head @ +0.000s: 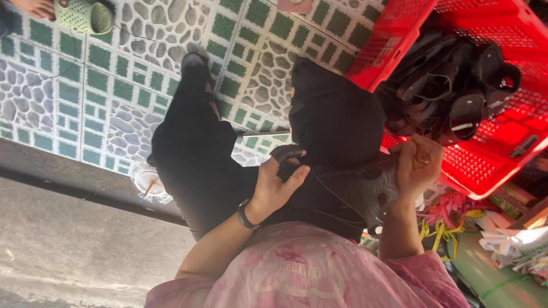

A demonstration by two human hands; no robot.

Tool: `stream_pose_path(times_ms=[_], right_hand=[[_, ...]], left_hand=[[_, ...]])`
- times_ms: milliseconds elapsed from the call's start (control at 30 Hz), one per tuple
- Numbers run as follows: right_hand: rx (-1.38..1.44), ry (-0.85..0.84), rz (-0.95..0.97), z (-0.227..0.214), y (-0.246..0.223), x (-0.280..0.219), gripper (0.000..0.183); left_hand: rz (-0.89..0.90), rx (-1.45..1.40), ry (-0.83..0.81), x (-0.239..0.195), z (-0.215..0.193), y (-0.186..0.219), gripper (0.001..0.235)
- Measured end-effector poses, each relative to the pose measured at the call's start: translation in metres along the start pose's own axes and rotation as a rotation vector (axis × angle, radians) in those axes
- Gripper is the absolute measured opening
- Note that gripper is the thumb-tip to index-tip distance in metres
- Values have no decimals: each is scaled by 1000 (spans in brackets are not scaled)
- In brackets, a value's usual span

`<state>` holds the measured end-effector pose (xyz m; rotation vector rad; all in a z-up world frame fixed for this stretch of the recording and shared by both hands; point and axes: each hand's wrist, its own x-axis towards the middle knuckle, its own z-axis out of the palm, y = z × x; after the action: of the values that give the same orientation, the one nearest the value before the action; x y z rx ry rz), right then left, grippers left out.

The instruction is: The person sits on the floor and sews a black sandal using a needle and thread. They repeatedly push the needle through the sandal strap and pull the thread to stitch it. The person also briefly handles a plastic bag containing a small item before resuming the sewing task.

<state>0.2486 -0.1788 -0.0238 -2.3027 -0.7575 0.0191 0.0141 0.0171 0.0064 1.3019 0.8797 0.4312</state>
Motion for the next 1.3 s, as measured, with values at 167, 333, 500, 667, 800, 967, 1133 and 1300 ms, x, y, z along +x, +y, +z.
stream_pose_path(times_ms=[167,333,500,667,800,967,1133,1300], right_hand=[[209,-80,156,0,-31,5,4],[147,-51,101,4,-12,0,6],[38,-26,79,4,-21,-1,8],[-40,32,145,9,-15,-8,8],[-9,-22,119,3,-9,-7,8],[35,-14,73,2,-21,1,9],[77,-20,45,7,-6,1,9],[43,22,-79,15,-12,5,11]], left_hand=[[-148,69,-46,-4,-1,9,34],[-38,28,-37,-1,-5,3,29],[12,17,-29,2,-3,2,31],[22,23,-16,0,-4,-5,33],[14,32,-13,1,-5,-4,34],[54,45,8,-7,-6,-9,34],[95,25,28,-8,-6,-12,33],[139,30,27,-8,-7,-3,31]])
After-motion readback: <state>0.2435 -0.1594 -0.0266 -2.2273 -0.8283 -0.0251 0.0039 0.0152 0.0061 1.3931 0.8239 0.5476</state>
